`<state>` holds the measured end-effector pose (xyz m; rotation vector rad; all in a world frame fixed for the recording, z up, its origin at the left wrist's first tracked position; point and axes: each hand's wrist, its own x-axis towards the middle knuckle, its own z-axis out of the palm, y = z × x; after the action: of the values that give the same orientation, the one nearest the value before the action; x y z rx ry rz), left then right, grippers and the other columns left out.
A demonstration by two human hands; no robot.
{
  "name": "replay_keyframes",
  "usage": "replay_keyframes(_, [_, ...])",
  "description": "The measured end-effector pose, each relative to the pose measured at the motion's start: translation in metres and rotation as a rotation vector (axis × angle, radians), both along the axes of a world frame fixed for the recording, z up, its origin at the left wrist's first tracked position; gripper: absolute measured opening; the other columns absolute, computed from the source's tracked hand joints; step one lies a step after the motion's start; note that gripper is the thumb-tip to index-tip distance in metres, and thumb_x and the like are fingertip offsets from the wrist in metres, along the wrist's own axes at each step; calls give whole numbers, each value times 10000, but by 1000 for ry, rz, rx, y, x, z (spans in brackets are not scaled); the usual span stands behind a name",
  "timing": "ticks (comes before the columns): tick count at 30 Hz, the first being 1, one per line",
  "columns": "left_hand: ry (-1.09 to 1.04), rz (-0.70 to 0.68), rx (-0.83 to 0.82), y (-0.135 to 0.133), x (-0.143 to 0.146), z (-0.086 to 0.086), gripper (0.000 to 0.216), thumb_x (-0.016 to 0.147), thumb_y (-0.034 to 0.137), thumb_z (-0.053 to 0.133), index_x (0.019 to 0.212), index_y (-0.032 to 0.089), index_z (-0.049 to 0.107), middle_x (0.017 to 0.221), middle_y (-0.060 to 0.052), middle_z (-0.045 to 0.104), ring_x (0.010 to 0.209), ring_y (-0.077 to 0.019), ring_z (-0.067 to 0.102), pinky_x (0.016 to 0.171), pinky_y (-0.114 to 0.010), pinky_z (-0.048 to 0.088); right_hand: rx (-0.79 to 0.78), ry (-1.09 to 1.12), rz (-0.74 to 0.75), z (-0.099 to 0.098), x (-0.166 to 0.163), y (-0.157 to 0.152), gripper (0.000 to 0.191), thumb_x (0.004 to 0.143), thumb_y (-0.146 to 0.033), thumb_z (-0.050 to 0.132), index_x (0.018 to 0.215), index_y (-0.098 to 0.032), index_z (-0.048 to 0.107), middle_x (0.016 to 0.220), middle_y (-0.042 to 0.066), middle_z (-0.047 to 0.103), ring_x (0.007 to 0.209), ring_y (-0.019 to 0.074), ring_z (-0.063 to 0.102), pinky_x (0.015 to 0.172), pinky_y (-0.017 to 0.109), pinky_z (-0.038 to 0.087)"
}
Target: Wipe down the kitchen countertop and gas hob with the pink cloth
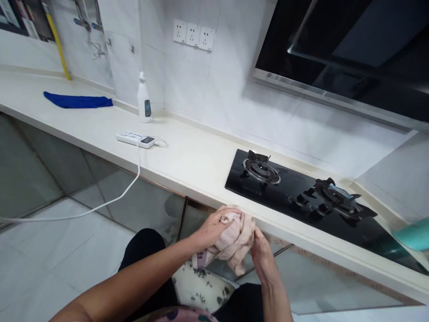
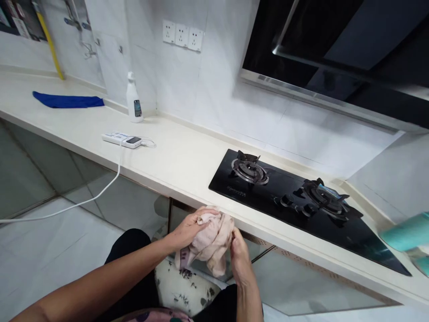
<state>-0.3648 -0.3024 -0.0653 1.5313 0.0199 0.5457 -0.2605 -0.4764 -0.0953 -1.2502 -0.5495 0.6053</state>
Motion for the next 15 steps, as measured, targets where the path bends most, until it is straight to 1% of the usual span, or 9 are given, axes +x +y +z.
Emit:
replay_keyframes(2, [-13,-41,51,-1,-1,3,384,964,457,683,1251,226,791,1388,-122,673,1349,-302,616,1264,-454,390,-84,-109,-3,6,2,2,657,767,-695,845,1256,-264,761,1315,72,770,1267,323,674,1103,445,521])
replay_keyframes(4, [-7,-47,55,0,-2,5,396,959,476,694,1251,227,790,1390,-126,682,1346,-307,624,1260,-455,399,-128,-151,-90,9,6,2,559,797,-647,848,1176,-246,763,1220,65,791,1174,294,699,1052,416,537])
replay_keyframes(5, [1,-32,41,2,-3,6,400,951,485,706,1245,228,790,1402,-126,687,1366,-311,616,1272,-456,386,-119,-143,-154,10,9,1,514,819,-643,831,1128,-240,756,1166,59,795,1121,276,706,1016,399,545])
replay_keyframes(7, [24,6,-5,6,-5,8,408,938,502,724,1234,229,791,1453,-123,686,1432,-319,578,1304,-457,343,-60,-109,-270,13,16,-5,462,846,-634,809,1073,-242,723,1077,36,786,1015,234,702,930,357,556])
replay_keyframes(9, [43,31,-45,11,-7,11,420,932,512,726,1236,228,789,1517,-117,662,1499,-323,526,1328,-460,302,23,-83,-364,17,22,-13,422,856,-606,809,1055,-258,678,1047,7,761,960,195,682,876,317,549])
replay_keyframes(12, [63,57,-39,18,-11,14,439,919,511,724,1247,225,785,1558,-113,639,1543,-325,483,1339,-461,282,138,-82,-499,30,31,-28,411,836,-574,828,1016,-277,609,1039,-30,714,945,158,654,857,279,526])
replay_keyframes(15, [91,117,-25,28,-16,14,463,902,530,722,1238,218,785,1548,-111,650,1541,-330,487,1325,-458,312,198,-131,-643,41,43,-43,440,813,-571,825,988,-284,542,1039,-37,662,963,160,634,864,287,505])
